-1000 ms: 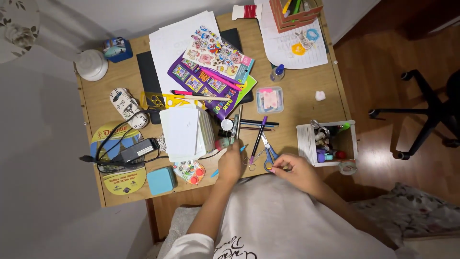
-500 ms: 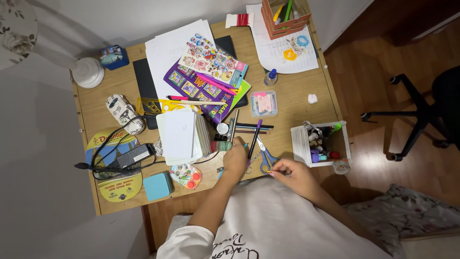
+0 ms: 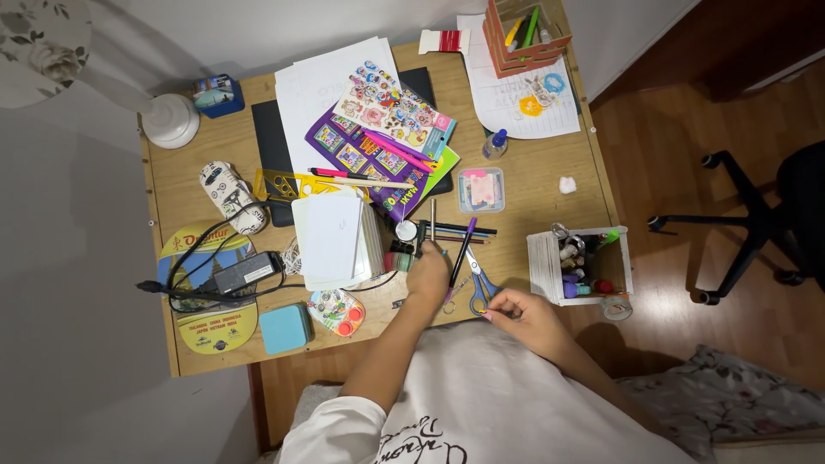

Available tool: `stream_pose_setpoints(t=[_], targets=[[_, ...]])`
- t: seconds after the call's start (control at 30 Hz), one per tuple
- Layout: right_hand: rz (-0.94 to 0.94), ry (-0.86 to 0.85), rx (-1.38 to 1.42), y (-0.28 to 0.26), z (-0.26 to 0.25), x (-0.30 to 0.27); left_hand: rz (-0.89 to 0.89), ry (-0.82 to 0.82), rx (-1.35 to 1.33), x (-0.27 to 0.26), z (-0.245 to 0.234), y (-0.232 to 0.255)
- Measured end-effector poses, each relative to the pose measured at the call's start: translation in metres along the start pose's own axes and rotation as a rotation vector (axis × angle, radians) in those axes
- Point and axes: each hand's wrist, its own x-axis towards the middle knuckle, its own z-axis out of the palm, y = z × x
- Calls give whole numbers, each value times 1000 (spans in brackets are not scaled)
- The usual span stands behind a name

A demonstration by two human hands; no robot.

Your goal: Organize stationery items, stickers, and tools into a white container on a desk.

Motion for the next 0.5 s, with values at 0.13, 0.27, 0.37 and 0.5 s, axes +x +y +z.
stream_pose_setpoints(t=[0.13, 0.27, 0.37, 0.5], targets=[[-37, -18, 27, 12, -1, 5, -42, -63, -47, -1, -2, 4], [-22, -14, 21, 21, -2, 9, 0, -52, -50, -10, -14, 8], [-12, -24, 49, 22, 1, 9, 7, -60, -36, -17, -15, 3], [-13, -30, 66, 20, -1, 13, 84, -48, -11, -26, -30, 6]])
